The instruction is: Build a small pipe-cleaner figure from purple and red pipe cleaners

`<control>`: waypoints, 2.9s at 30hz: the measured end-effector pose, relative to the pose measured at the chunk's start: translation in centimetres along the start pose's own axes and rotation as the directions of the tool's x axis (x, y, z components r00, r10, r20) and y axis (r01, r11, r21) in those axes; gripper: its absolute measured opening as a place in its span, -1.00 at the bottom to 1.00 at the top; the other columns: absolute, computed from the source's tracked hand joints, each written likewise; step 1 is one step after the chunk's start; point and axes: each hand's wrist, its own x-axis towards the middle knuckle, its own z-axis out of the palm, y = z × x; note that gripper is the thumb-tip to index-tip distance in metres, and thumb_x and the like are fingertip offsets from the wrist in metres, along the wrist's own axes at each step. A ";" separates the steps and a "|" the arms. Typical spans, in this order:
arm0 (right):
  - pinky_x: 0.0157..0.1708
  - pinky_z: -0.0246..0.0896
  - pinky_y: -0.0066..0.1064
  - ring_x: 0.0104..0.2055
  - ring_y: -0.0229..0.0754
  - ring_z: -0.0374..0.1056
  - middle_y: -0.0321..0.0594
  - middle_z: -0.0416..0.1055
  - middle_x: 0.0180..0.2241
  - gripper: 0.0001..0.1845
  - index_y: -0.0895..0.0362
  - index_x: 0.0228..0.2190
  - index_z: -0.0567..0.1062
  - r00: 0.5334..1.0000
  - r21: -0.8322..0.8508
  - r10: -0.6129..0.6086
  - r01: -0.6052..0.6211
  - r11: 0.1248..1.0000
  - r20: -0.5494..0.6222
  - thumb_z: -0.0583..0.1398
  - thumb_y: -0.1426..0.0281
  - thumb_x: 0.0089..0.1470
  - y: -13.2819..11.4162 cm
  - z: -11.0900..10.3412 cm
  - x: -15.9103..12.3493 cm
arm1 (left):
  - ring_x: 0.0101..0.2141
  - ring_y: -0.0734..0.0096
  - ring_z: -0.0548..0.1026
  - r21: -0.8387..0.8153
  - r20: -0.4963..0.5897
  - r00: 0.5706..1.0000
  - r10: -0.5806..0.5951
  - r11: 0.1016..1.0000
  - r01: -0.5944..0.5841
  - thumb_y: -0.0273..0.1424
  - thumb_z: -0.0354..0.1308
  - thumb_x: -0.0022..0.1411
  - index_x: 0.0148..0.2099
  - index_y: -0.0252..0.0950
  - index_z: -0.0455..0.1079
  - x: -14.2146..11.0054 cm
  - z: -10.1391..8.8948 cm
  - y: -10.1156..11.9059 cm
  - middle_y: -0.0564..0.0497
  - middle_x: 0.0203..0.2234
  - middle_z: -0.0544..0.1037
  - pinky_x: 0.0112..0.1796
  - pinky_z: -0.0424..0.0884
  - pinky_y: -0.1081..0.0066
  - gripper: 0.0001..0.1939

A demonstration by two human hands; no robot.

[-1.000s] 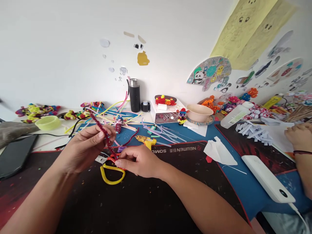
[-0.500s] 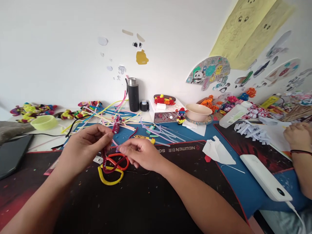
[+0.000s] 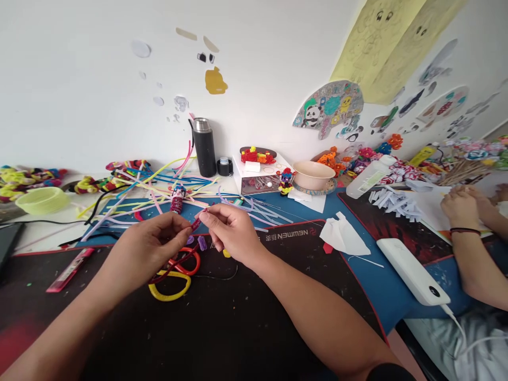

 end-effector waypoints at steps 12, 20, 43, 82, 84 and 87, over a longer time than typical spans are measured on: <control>-0.65 -0.10 -0.44 -0.68 -0.39 0.10 -0.52 0.21 -0.62 -0.59 0.10 -0.24 0.59 0.993 0.280 0.111 -0.121 0.952 0.050 0.38 -0.01 0.21 0.4 -0.9 0.6 | -0.60 0.13 0.65 -0.543 0.592 0.799 -0.105 0.681 0.491 0.00 0.40 0.27 0.24 -0.01 0.60 -0.8 -1.2 -3.0 -0.23 -0.29 0.78 -0.67 0.45 0.37 -0.45; -0.62 -0.01 -0.47 -0.65 -0.37 0.10 -0.53 0.19 -0.64 -0.63 0.10 -0.24 0.58 0.983 0.211 0.142 -0.164 0.964 0.116 0.36 0.04 0.25 0.5 -0.4 0.4 | -0.43 -0.04 0.71 -0.492 0.641 0.767 0.008 0.772 0.403 0.27 0.38 0.10 0.00 -0.07 0.76 -0.2 -2.1 -0.9 -0.33 -0.24 0.78 -0.58 0.52 0.29 -0.36; -0.57 0.13 -0.49 -0.65 -0.38 0.21 -0.49 0.32 -0.61 -0.63 0.14 -0.17 0.60 0.994 -0.076 0.055 -0.048 0.996 0.093 0.29 0.06 0.34 0.1 -0.3 0.0 | -0.48 0.27 0.56 -0.271 0.483 0.859 -0.169 0.904 0.330 0.15 0.43 0.12 -0.25 -0.20 0.71 1.1 -0.4 -2.5 -0.12 -0.38 0.75 -0.40 0.53 0.34 -0.50; -0.75 -0.04 -0.55 -0.65 -0.32 0.42 -0.24 0.54 -0.49 -0.54 0.18 -0.35 0.50 0.814 -0.063 0.553 -0.570 0.819 -0.181 0.18 0.07 0.46 2.8 -4.4 -3.4 | -0.31 0.14 0.63 -0.097 0.324 0.913 0.248 0.969 -0.228 -0.13 0.07 0.43 -0.32 -0.11 0.59 -1.0 5.8 0.3 0.00 -0.36 0.72 -0.22 0.43 0.29 -0.64; -0.71 0.02 -0.55 -0.63 -0.31 0.43 -0.24 0.53 -0.50 -0.56 0.18 -0.32 0.52 0.804 -0.013 0.571 -0.581 0.814 -0.168 0.14 0.11 0.48 2.6 -4.4 -3.4 | -0.30 0.16 0.63 -0.120 0.328 0.905 0.271 0.962 -0.244 -0.15 0.06 0.44 -0.32 -0.12 0.56 -1.0 5.7 0.5 0.02 -0.34 0.71 -0.20 0.42 0.29 -0.65; -0.65 0.10 -0.54 -0.61 -0.32 0.40 -0.25 0.51 -0.51 -0.58 0.19 -0.31 0.52 0.793 0.055 0.592 -0.591 0.805 -0.145 0.11 0.17 0.49 2.3 -4.4 -3.4 | -0.32 0.19 0.60 -0.145 0.327 0.902 0.281 0.958 -0.246 -0.14 0.05 0.45 -0.34 -0.13 0.54 -1.1 5.7 0.8 0.03 -0.35 0.69 -0.22 0.40 0.29 -0.63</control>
